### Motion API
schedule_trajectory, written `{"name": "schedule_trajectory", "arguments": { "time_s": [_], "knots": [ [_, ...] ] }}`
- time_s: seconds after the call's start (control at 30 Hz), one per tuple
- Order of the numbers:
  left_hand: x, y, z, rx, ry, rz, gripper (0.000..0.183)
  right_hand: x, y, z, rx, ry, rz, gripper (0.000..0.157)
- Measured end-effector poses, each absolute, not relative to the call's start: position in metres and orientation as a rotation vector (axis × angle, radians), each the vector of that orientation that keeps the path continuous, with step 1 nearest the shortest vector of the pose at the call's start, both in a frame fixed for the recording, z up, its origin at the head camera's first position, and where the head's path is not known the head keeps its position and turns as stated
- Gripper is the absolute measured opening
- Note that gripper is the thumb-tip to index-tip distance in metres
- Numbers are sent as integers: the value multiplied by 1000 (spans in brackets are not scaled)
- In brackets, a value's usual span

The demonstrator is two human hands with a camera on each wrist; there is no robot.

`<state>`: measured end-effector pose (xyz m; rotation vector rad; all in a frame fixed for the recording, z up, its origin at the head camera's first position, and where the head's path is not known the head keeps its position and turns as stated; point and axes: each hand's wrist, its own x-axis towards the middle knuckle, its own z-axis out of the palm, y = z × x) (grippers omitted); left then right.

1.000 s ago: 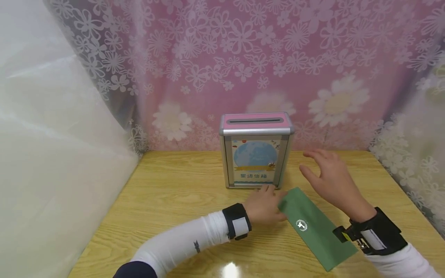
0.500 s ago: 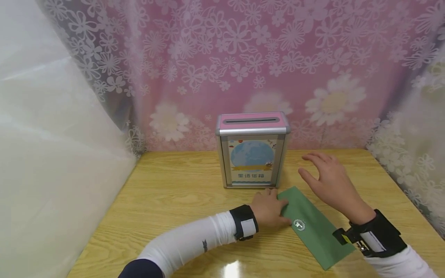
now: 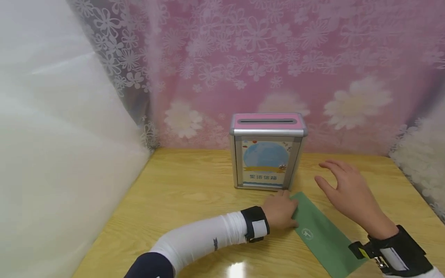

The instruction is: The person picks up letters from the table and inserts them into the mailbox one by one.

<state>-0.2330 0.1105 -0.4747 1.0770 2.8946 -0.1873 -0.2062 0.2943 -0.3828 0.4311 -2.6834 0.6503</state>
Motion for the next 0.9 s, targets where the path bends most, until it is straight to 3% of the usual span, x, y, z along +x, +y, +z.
{"name": "schedule_trajectory", "arguments": {
  "time_s": [0.23,0.5,0.77,0.9],
  "knots": [
    [-226,119,-467,889,2903,-249,81,-198,298,-384,367,-2680,607,49],
    [-231,106,-471,686,2890,-168,87,-204,284,-386,438,-2663,594,46],
    [-238,101,-469,742,2884,-82,86,-204,286,-386,438,-2655,584,43],
    [-241,93,-462,864,2846,161,69,-205,289,-387,442,-2702,533,45]
  ]
}}
